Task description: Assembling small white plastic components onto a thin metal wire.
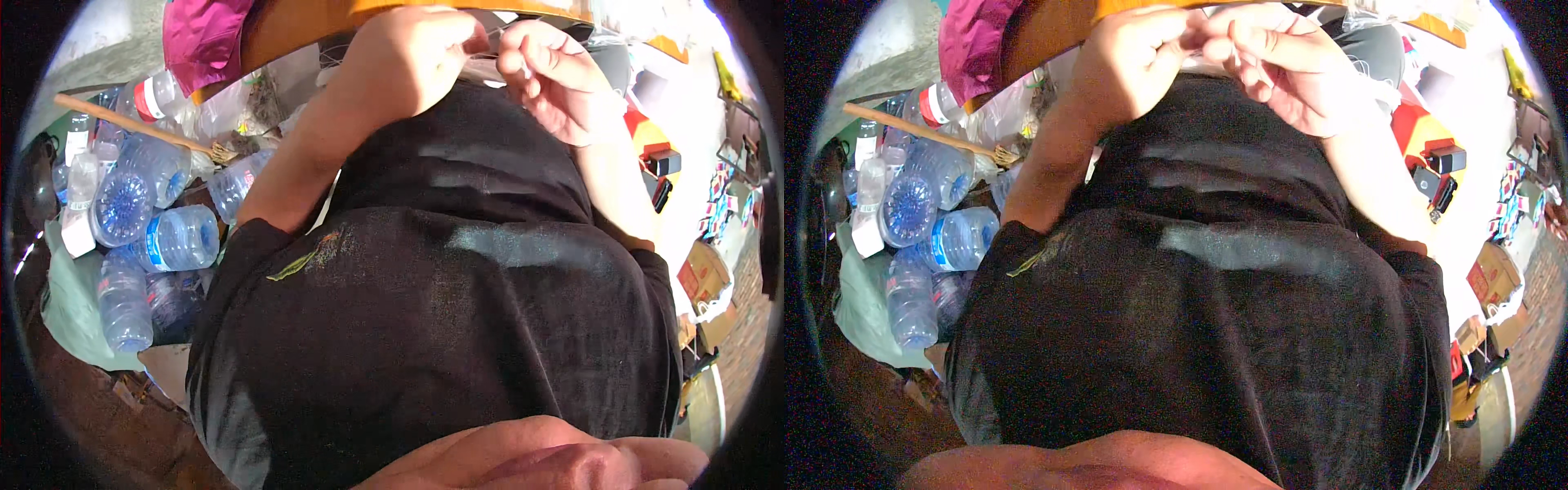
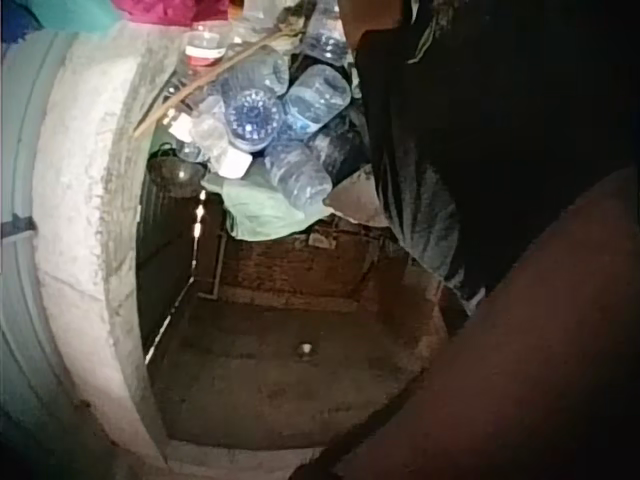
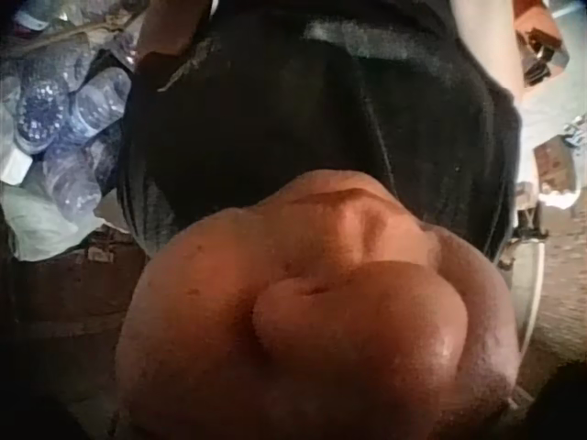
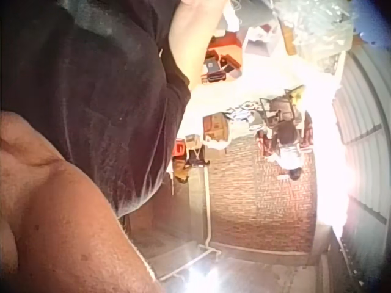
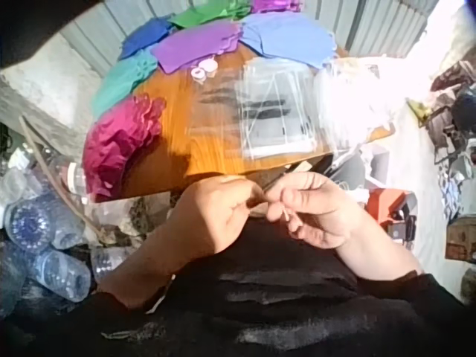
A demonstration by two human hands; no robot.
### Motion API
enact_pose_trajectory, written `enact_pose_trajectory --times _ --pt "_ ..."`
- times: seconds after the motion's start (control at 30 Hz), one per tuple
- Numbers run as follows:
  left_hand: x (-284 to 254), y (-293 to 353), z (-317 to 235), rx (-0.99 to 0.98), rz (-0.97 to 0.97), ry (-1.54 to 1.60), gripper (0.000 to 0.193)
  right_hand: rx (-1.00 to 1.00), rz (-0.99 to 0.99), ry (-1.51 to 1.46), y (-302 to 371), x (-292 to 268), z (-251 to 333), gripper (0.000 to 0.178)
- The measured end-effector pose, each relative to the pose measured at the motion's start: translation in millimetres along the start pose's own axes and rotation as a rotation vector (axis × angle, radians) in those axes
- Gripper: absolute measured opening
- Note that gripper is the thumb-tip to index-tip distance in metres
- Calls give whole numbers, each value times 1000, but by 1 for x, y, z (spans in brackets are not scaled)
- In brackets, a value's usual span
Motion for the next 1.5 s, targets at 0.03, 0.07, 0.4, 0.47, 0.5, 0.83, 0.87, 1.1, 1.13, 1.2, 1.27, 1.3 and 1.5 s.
enact_pose_trajectory --times 0.03,0.07,0.4,0.47,0.5,0.83,0.87,1.1,1.13,1.2,1.27,1.3,1.5 --pt "6 6 1 43 32 -76 8 -158 48 -262 0 1 -1 25" --pt "8 8 0 80 62 -157 10 -231 64 -291 -4 -4 -1 26" --pt "-4 -1 -13 -16 8 -143 9 -238 -483 720 -5 13 13 19" --pt "-9 -1 -9 -42 7 -133 9 -33 -257 387 -1 20 10 21" --pt "-11 0 -6 -72 10 -118 8 4 -148 313 2 24 11 22" --pt "-6 -6 -29 -6 56 -158 10 -583 -520 772 7 34 48 14" --pt "-8 -7 -32 -11 44 -153 8 -736 -543 1123 6 37 56 10" --pt "-24 -14 -17 -74 -30 -197 4 -18 -21 160 16 32 29 18" --pt "-23 -15 -19 -109 29 -214 5 -78 20 74 17 35 28 19" --pt "-20 -16 -29 -87 5 -203 6 -209 50 -65 20 41 33 20" --pt "-13 -16 -27 6 -16 -200 7 -339 -164 85 22 39 44 19" --pt "-14 -15 -27 9 -19 -200 7 -377 -306 232 20 33 47 19" --pt "-29 -19 -22 -65 -42 -96 8 -171 -243 678 7 31 36 14"
Point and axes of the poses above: each hand's wrist, its own y-axis away from the middle knuckle, its own x-axis out of the palm, z = x × y, the point moved 3 cm from there along -y, towards the middle knuckle, and after that the axes turned 10 degrees about x, right-handed, at the moved point
